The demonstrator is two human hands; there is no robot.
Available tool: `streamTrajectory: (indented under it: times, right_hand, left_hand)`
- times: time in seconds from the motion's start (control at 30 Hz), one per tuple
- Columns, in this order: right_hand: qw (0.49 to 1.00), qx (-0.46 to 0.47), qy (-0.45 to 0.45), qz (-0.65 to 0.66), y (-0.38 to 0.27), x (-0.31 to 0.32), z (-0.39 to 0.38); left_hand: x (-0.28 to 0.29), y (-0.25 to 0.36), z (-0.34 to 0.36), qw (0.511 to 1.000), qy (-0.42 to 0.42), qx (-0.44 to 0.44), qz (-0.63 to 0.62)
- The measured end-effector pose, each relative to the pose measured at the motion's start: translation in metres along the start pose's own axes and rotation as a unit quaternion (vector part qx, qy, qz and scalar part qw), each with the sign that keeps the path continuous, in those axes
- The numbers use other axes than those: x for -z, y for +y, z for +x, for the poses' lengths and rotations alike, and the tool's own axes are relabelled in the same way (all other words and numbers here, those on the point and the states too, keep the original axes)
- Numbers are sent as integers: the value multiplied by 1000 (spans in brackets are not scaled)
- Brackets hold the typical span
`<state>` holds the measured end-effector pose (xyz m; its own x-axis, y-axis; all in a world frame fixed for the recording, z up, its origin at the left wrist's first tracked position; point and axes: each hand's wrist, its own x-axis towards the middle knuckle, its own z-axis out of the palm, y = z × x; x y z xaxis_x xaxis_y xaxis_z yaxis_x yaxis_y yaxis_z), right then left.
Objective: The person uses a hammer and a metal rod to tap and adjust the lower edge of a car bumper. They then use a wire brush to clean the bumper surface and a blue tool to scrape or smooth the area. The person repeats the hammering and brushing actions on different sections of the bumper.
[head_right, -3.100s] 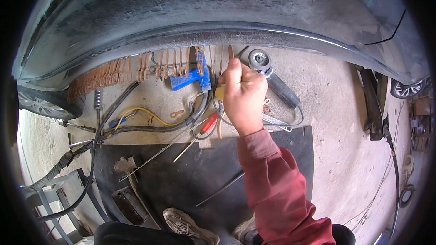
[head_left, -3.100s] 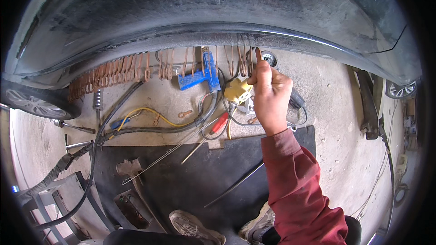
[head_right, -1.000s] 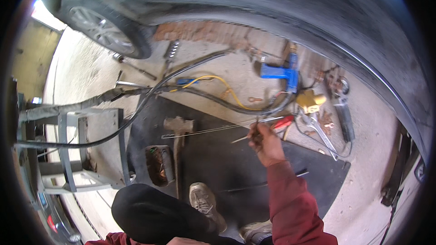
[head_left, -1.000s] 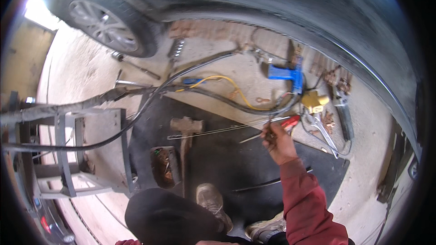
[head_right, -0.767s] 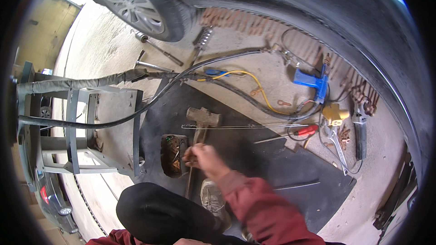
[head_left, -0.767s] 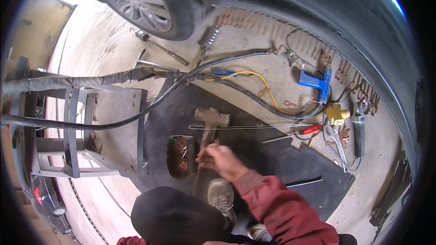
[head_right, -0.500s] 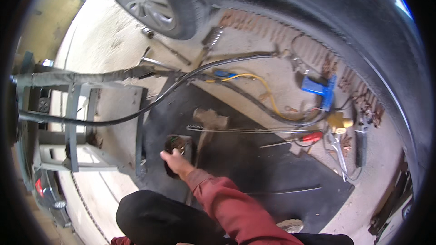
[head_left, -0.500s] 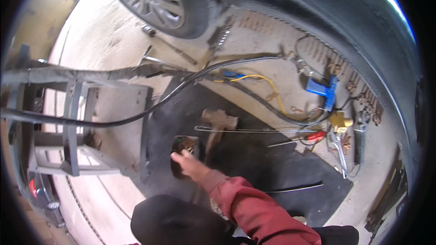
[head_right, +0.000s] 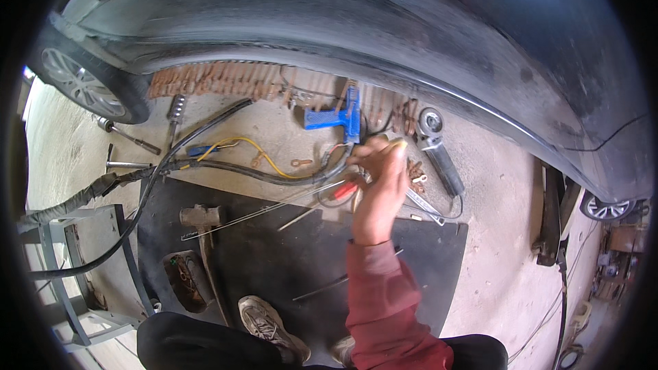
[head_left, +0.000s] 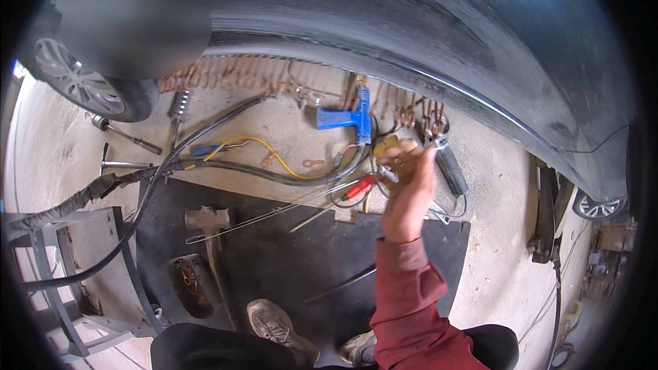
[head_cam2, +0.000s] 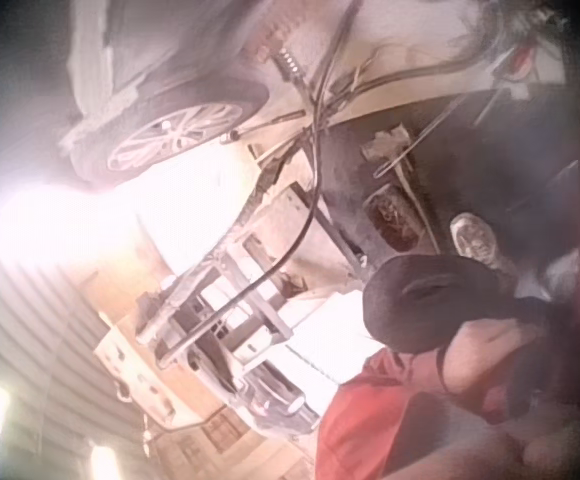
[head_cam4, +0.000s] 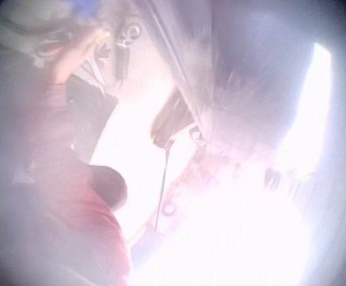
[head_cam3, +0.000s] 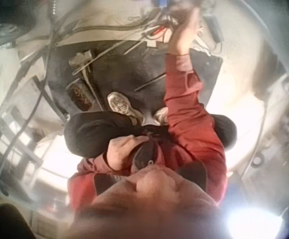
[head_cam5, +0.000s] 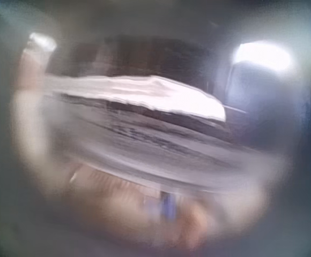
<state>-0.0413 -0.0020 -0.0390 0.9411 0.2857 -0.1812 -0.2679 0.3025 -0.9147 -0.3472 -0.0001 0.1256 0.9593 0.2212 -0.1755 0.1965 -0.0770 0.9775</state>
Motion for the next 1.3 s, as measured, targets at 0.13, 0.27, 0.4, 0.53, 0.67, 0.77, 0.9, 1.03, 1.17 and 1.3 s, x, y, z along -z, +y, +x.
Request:
streamTrajectory:
  times: [0.13,0.27,0.4,0.53,0.67,0.77,0.9,1.03,1.17,1.3]
  right_hand:
    - [980,79,13,-184,-37,13,28]
    - [974,62,-9,-218,-46,17,42]
    - [976,38,-75,-202,-55,25,53]
    - [972,6,-101,-214,-63,32,60]
    - [958,34,-146,-246,-67,39,66]
    - [965,2,-151,-213,-68,43,70]
    - [967,-8,-168,-190,-67,44,71]
    - [970,-15,-152,-191,-67,45,71]
    - [967,-27,-140,-211,-68,46,72]
    - [887,180,-115,-409,-68,46,70]
  left_hand:
    - [-10,3,12,1000,-8,5,18]
    - [-19,4,17,1000,-4,14,20]
    - [-25,5,18,999,-1,24,29]
    - [-31,7,19,998,5,28,53]
    - [-36,7,18,998,5,25,49]
    - [-39,5,17,998,5,23,56]
    - [-39,4,12,998,7,21,55]
    - [-39,1,9,998,2,10,67]
    - [-40,-2,5,997,-4,7,73]
    - [-39,-4,3,997,-8,0,75]
